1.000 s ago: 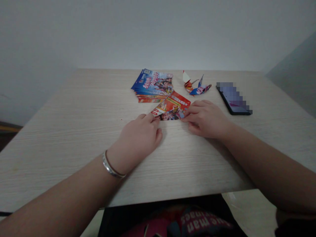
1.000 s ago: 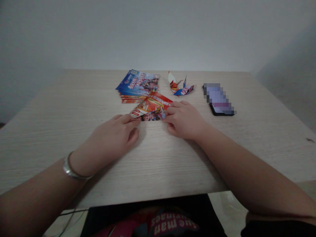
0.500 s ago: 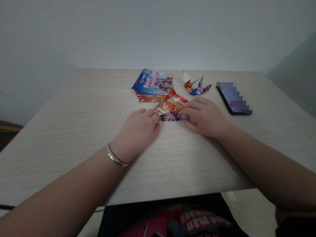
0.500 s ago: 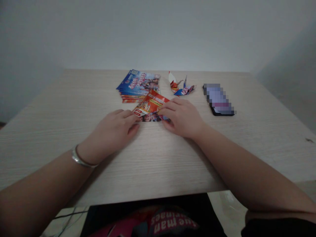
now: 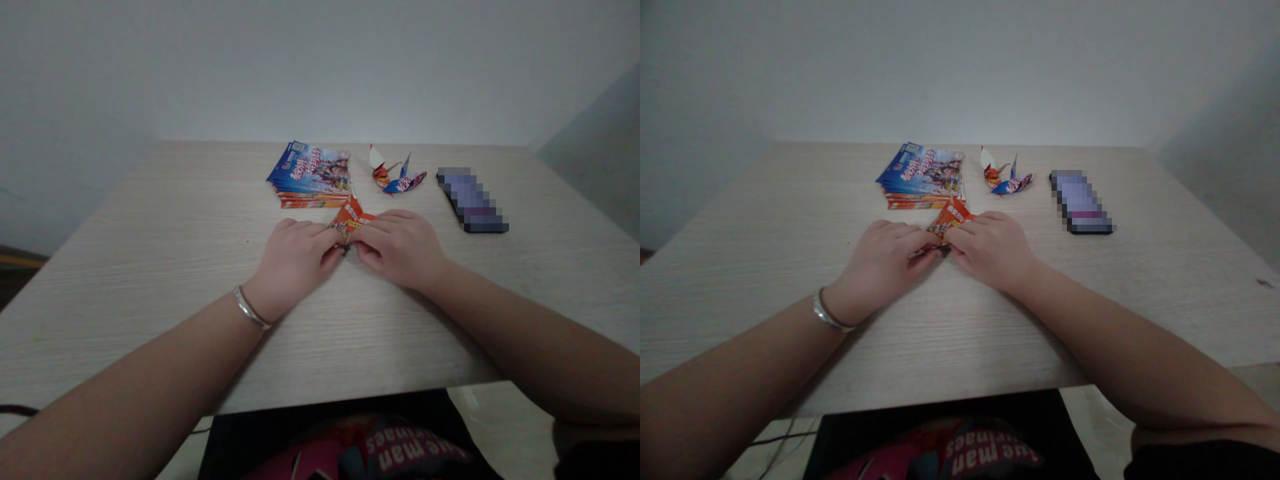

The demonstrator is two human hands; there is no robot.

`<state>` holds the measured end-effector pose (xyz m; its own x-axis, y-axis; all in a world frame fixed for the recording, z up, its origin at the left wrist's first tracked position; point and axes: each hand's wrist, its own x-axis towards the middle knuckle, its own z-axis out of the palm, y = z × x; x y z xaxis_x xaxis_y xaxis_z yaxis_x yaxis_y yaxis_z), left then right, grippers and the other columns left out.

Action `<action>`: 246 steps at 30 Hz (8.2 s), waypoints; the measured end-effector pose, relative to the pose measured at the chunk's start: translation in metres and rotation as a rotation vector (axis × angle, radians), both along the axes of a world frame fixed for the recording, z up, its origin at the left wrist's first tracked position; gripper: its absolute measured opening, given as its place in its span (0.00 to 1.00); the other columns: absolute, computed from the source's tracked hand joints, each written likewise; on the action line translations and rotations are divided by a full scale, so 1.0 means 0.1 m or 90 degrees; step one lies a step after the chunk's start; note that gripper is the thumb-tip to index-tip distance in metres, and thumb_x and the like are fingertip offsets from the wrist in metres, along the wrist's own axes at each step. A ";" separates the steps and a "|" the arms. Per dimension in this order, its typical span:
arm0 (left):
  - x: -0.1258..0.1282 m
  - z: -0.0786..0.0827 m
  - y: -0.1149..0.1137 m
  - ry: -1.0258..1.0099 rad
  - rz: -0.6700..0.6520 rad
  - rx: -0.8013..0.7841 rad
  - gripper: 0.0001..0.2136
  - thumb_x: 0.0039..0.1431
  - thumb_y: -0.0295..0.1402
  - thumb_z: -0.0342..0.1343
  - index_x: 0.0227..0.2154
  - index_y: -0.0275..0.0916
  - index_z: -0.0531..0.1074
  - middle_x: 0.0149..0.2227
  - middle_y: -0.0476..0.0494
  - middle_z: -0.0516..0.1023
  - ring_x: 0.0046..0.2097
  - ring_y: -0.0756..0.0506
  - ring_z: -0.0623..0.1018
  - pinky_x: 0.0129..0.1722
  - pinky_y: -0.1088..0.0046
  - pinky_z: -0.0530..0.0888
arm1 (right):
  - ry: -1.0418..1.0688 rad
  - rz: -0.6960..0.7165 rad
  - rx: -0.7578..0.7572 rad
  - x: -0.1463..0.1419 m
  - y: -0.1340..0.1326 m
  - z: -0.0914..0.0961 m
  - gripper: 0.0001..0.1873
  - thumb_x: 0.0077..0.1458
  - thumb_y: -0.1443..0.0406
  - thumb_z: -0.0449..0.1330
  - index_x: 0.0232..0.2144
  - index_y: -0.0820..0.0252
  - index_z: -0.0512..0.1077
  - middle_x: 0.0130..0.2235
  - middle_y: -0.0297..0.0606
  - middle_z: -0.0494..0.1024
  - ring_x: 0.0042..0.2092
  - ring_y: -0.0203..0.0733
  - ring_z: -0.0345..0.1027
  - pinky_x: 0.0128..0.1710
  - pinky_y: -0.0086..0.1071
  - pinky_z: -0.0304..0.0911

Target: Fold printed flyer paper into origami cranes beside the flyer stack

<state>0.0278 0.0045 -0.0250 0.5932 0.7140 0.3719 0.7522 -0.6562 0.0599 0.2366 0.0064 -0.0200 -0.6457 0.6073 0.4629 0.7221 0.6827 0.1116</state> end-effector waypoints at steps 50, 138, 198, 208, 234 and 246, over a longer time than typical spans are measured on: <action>-0.04 -0.03 0.01 -0.110 -0.035 -0.081 0.05 0.57 0.32 0.53 0.29 0.39 0.72 0.33 0.47 0.80 0.36 0.45 0.77 0.45 0.63 0.66 | 0.092 0.027 -0.118 -0.04 -0.07 -0.08 0.10 0.63 0.63 0.57 0.34 0.55 0.79 0.34 0.34 0.84 0.33 0.39 0.76 0.32 0.32 0.59; -0.31 0.06 0.28 0.079 -0.055 -0.125 0.15 0.68 0.39 0.47 0.42 0.40 0.77 0.44 0.43 0.82 0.48 0.41 0.78 0.52 0.60 0.67 | -0.019 0.078 -0.202 0.45 0.17 -0.10 0.21 0.56 0.69 0.58 0.52 0.60 0.73 0.54 0.43 0.79 0.54 0.48 0.73 0.55 0.40 0.63; -0.21 0.17 0.18 -0.010 -0.105 -0.097 0.08 0.64 0.33 0.50 0.36 0.38 0.74 0.44 0.40 0.79 0.48 0.41 0.76 0.53 0.61 0.69 | 0.334 0.028 -0.149 0.36 0.12 -0.02 0.06 0.57 0.70 0.58 0.34 0.54 0.75 0.34 0.38 0.81 0.39 0.45 0.73 0.44 0.42 0.66; -0.11 0.12 0.11 0.104 -0.134 -0.122 0.12 0.68 0.38 0.48 0.40 0.37 0.74 0.37 0.43 0.79 0.41 0.42 0.77 0.61 0.53 0.63 | 0.318 0.069 -0.194 0.28 0.02 0.06 0.06 0.56 0.60 0.64 0.31 0.55 0.74 0.33 0.36 0.81 0.38 0.44 0.73 0.44 0.41 0.65; -0.17 0.03 0.19 -0.041 -0.185 -0.203 0.08 0.65 0.33 0.52 0.38 0.35 0.75 0.37 0.41 0.78 0.42 0.43 0.76 0.46 0.65 0.72 | 0.303 0.236 -0.472 0.39 0.05 -0.07 0.17 0.56 0.65 0.64 0.49 0.56 0.74 0.45 0.38 0.81 0.44 0.40 0.75 0.39 0.30 0.69; -0.20 -0.01 0.19 -0.101 -0.156 -0.242 0.09 0.61 0.27 0.54 0.42 0.38 0.74 0.41 0.44 0.80 0.43 0.45 0.78 0.47 0.68 0.73 | 0.230 0.200 -0.398 0.43 0.08 0.02 0.06 0.59 0.65 0.62 0.37 0.58 0.78 0.34 0.35 0.81 0.33 0.35 0.71 0.33 0.28 0.63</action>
